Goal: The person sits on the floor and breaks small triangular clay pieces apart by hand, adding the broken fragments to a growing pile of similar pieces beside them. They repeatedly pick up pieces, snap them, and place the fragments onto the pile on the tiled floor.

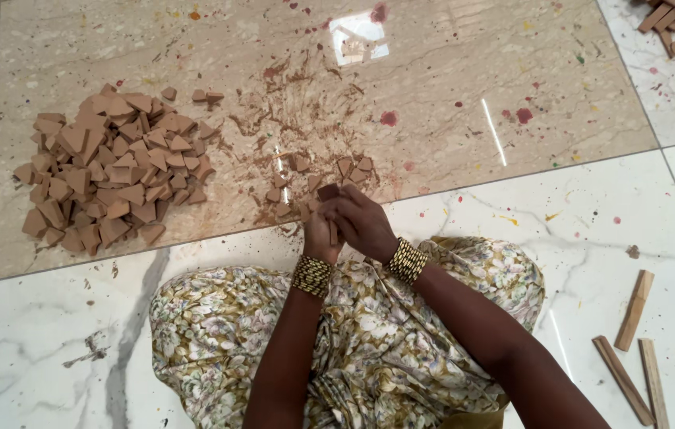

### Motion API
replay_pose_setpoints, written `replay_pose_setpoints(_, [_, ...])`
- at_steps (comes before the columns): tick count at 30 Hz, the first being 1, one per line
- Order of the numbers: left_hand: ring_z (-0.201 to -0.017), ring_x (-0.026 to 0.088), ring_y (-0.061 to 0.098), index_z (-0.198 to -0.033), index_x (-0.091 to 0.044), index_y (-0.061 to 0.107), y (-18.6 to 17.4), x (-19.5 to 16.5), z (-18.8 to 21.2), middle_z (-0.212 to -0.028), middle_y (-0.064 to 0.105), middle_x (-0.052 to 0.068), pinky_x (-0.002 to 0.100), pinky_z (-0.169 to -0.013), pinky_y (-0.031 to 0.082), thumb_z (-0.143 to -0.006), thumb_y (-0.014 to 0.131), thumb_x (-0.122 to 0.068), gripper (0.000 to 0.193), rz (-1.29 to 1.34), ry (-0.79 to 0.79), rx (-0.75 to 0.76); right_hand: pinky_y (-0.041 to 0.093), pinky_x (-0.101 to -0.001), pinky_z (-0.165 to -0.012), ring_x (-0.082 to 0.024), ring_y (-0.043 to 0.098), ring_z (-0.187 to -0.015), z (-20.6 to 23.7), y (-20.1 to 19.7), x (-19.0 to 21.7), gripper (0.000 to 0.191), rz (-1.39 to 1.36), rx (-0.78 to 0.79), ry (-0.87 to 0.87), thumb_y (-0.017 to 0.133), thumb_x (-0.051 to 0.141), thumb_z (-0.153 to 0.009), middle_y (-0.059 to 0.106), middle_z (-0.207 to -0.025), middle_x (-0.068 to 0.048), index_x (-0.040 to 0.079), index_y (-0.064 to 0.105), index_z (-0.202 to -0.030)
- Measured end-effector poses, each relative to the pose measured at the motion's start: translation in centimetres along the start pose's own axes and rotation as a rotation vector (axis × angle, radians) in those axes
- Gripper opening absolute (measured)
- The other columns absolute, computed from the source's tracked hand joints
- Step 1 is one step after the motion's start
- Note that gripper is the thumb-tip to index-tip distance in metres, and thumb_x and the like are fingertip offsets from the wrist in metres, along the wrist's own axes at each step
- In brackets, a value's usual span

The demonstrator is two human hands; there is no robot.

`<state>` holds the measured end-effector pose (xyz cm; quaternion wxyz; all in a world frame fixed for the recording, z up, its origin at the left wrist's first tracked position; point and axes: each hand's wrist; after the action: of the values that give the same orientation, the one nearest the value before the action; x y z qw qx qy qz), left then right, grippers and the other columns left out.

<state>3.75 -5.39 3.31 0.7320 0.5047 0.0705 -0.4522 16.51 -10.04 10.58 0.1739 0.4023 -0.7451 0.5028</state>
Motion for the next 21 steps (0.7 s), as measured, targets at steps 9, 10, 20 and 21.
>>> replay_pose_setpoints(9, [-0.05,0.007,0.046,-0.09,-0.007,0.06,0.7,-0.8,0.5,-0.066,0.053,-0.003,0.02,-0.041,0.037,-0.108,0.034,-0.058,0.06,0.0,0.13,-0.026,0.052,-0.0203,-0.07,-0.006,0.062,-0.089,-1.1,-0.5,-2.8,0.02,-0.771,-0.162,0.408,0.062,0.014,-0.107,0.068,-0.104,-0.002,0.004,0.061,-0.125])
replay_pose_setpoints(10, [-0.049,0.007,0.046,-0.09,-0.006,0.062,1.4,-0.8,1.0,-0.066,0.054,-0.002,0.021,-0.039,0.036,-0.106,0.033,-0.059,0.062,-0.027,0.12,-0.061,0.051,-0.0204,-0.067,-0.006,0.06,-0.085,-1.0,-0.2,-2.9,0.021,-0.764,-0.156,0.431,0.062,0.015,-0.106,0.067,-0.102,-0.002,0.004,0.062,-0.124])
replay_pose_setpoints(20, [-0.053,0.006,0.042,-0.084,-0.013,0.052,1.2,-0.6,0.2,-0.071,0.049,-0.002,0.022,-0.04,0.034,-0.115,0.038,-0.04,0.043,-0.292,0.488,-0.024,0.053,-0.0236,-0.06,-0.008,0.066,-0.069,0.2,0.3,0.0,0.021,-0.426,-0.098,0.348,0.069,0.023,-0.101,0.071,-0.083,-0.004,0.005,0.059,-0.1])
replay_pose_setpoints(21, [-0.052,0.006,0.039,-0.084,-0.014,0.051,0.7,-0.4,0.0,-0.07,0.048,-0.001,0.022,-0.04,0.032,-0.115,0.038,-0.039,0.042,-0.368,0.497,-0.025,0.051,-0.0249,-0.061,-0.009,0.065,-0.069,0.3,0.2,0.5,0.024,-0.385,-0.13,0.266,0.071,0.023,-0.102,0.072,-0.081,-0.005,0.004,0.057,-0.097])
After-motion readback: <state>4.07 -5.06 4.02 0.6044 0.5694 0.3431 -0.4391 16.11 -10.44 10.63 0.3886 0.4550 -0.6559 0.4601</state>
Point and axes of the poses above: each hand's wrist, its own z-axis away from the middle knuckle, its own y-axis out of the palm, x = y × z
